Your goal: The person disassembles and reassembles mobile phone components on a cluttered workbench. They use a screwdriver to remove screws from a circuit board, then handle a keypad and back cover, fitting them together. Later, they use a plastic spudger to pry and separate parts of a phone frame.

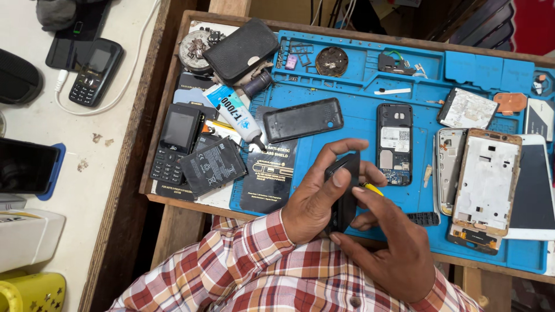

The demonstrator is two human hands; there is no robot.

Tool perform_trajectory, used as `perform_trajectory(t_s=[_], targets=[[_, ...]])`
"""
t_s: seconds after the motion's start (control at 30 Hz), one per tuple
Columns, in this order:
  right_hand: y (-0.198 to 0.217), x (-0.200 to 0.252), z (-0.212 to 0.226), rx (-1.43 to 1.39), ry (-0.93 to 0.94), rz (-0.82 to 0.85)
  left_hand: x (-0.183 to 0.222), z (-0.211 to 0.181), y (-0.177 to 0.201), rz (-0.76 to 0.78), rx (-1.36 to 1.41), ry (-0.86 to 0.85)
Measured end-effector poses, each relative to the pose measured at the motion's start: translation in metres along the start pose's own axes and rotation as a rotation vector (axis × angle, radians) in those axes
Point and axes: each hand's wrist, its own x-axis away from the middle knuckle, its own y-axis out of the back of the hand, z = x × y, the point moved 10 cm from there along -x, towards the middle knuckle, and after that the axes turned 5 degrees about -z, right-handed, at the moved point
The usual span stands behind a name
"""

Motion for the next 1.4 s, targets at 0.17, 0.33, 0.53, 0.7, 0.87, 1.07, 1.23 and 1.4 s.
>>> perform_trajectory(t_s=[0.17, 0.33, 0.53, 0.7, 0.87, 1.07, 1.23, 1.4], targets=[[-0.004, -0.004, 0.007, 0.069, 0.046, 0.069, -0.003, -0.002, -0.001, -0.004, 0.077, -0.01], [-0.003, -0.003, 0.02, 0.2, 0.231, 0.07, -0.007, 0.008, 0.015, -0.084, 0.324, 0.04], [0.001, 0.002, 0.018, 0.224, 0.278, 0.018, -0.009, 0.015, 0.025, -0.132, 0.468, 0.072], [0.019, 0.015, 0.025, 0.192, 0.352, -0.144, -0.01, 0.008, 0.017, -0.083, 0.226, 0.011], [0.027, 0.023, 0.028, 0.155, 0.408, -0.218, -0.003, 0.002, 0.009, -0.046, -0.128, -0.025], [0.027, 0.022, 0.025, 0.242, 0.428, -0.252, 0.009, 0.007, -0.014, 0.097, -0.11, 0.113], [0.026, 0.017, 0.024, 0.236, 0.429, -0.213, 0.004, -0.018, -0.012, 0.074, -0.476, 0.016], [0.055, 0.01, 0.005, -0.154, 0.219, -0.38, 0.004, -0.035, -0.025, 0.348, -1.271, -0.009]])
